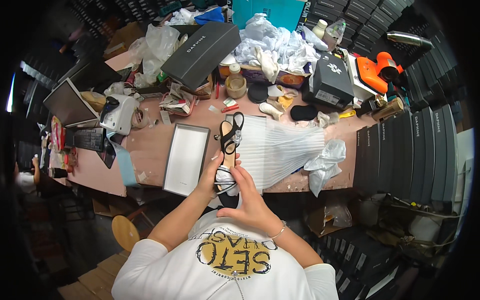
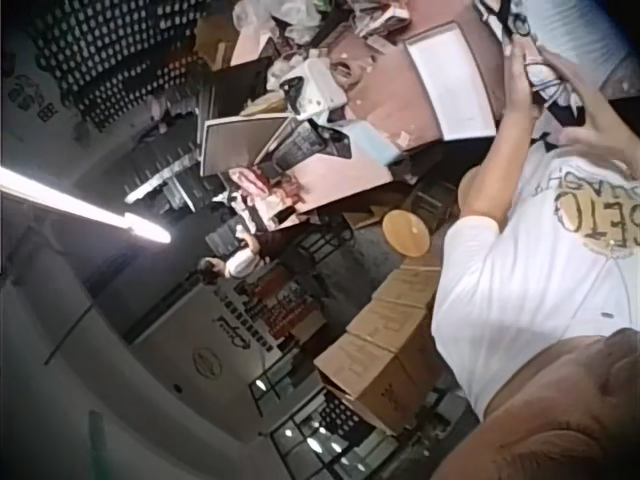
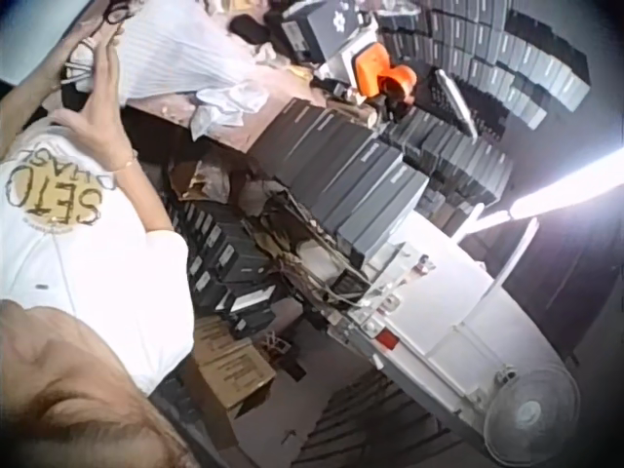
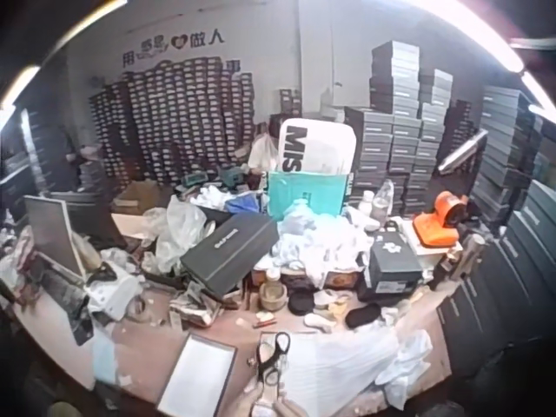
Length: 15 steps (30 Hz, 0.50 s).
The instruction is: Packing shoes into boxes, checking components, and marking labels in a manufacturing setting.
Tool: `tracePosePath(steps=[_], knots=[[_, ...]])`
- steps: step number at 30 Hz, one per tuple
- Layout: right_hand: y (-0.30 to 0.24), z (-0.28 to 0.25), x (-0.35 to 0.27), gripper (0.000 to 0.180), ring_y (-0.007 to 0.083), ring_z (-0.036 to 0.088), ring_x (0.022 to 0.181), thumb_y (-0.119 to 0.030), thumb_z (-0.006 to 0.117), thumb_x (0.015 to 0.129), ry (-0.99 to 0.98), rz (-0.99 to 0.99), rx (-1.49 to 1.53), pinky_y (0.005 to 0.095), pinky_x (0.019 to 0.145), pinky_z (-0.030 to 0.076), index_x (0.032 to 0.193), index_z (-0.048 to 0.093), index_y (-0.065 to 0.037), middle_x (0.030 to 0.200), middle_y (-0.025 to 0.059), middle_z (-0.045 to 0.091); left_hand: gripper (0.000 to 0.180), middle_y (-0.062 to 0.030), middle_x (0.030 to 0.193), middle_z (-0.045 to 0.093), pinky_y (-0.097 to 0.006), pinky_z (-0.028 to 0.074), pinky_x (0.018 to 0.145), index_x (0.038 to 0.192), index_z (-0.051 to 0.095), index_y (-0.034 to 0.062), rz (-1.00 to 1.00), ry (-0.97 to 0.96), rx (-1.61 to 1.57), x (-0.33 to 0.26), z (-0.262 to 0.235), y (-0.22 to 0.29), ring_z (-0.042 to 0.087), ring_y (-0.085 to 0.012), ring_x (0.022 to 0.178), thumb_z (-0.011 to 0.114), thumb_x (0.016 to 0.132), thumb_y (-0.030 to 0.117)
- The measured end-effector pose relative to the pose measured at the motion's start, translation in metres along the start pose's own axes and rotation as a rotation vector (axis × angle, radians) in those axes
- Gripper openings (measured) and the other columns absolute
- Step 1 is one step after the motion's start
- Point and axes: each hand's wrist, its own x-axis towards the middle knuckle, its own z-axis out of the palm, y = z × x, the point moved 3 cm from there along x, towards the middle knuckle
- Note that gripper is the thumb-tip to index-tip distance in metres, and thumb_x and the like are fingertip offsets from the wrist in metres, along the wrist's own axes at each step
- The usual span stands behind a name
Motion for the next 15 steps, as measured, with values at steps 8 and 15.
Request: tracePosePath(steps=[8, 15], knots=[[0.087, -0.041, -0.005, 0.084, 0.0311, 0.043, 0.128, -0.021, 0.068, 0.068, -0.079, 0.522, 1.759, 0.0556, 0.106, 0.035, 0.143, 0.031, -0.011, 0.141, 0.014, 0.038, 0.032, -0.0082, 0.109, 0.062, -0.036, 0.05, 0.089, 0.116, 0.055, 0.006, -0.014, 0.176, -0.256, 0.012, 0.02, -0.012, 0.062, -0.0195, 0.099, 0.057, 0.094, 0.03], [0.111, -0.048, -0.011, 0.071, 0.0312, 0.048, 0.123, -0.03, 0.063, 0.07, -0.118, 0.545, 1.869, 0.0547, 0.103, 0.038, 0.135, 0.043, -0.009, 0.134, 0.015, 0.049, 0.034, -0.0065, 0.108, 0.062, -0.035, 0.05, 0.088, 0.118, 0.053, 0.0055, -0.001, 0.235, -0.223, 0.021, 0.032, -0.031, 0.061, -0.0187, 0.1, 0.06, 0.092, 0.027]])
